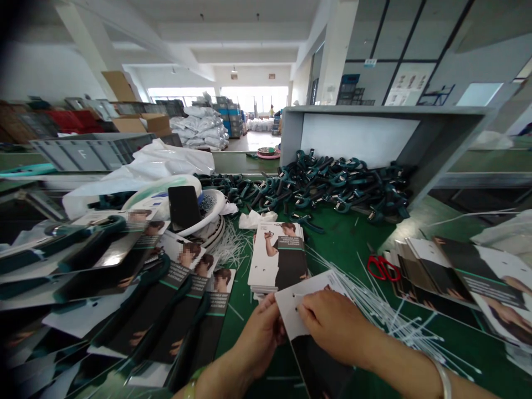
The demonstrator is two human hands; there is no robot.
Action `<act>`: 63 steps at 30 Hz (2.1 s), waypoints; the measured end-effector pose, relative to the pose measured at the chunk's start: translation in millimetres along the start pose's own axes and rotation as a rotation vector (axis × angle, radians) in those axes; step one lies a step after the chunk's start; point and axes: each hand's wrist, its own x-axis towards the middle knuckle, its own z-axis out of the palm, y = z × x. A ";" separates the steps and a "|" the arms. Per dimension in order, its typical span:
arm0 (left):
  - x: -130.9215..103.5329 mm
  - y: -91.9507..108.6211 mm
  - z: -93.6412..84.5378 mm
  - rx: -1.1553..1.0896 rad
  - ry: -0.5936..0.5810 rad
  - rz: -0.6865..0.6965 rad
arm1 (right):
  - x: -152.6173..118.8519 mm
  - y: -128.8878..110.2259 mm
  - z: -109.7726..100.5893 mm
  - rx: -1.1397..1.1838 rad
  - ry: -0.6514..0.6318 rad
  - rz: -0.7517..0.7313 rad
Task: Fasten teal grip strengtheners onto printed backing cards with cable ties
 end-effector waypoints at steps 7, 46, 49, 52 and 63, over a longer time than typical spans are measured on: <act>-5.0 -15.3 -2.9 0.195 0.023 0.017 | -7.0 9.1 19.4 0.670 -0.257 0.269; 6.6 -42.6 -4.1 -0.193 -0.041 -0.113 | -13.5 24.8 30.2 0.579 -0.337 0.157; 5.6 -39.6 -3.7 -0.141 0.002 -0.116 | -18.2 20.0 29.3 0.347 -0.205 0.140; 3.5 -35.9 -5.2 -0.082 0.008 -0.144 | -27.0 15.6 29.3 0.130 -0.062 0.077; -1.9 -37.9 -14.3 -0.209 -0.229 -0.137 | -26.8 23.1 23.4 1.016 -0.425 0.403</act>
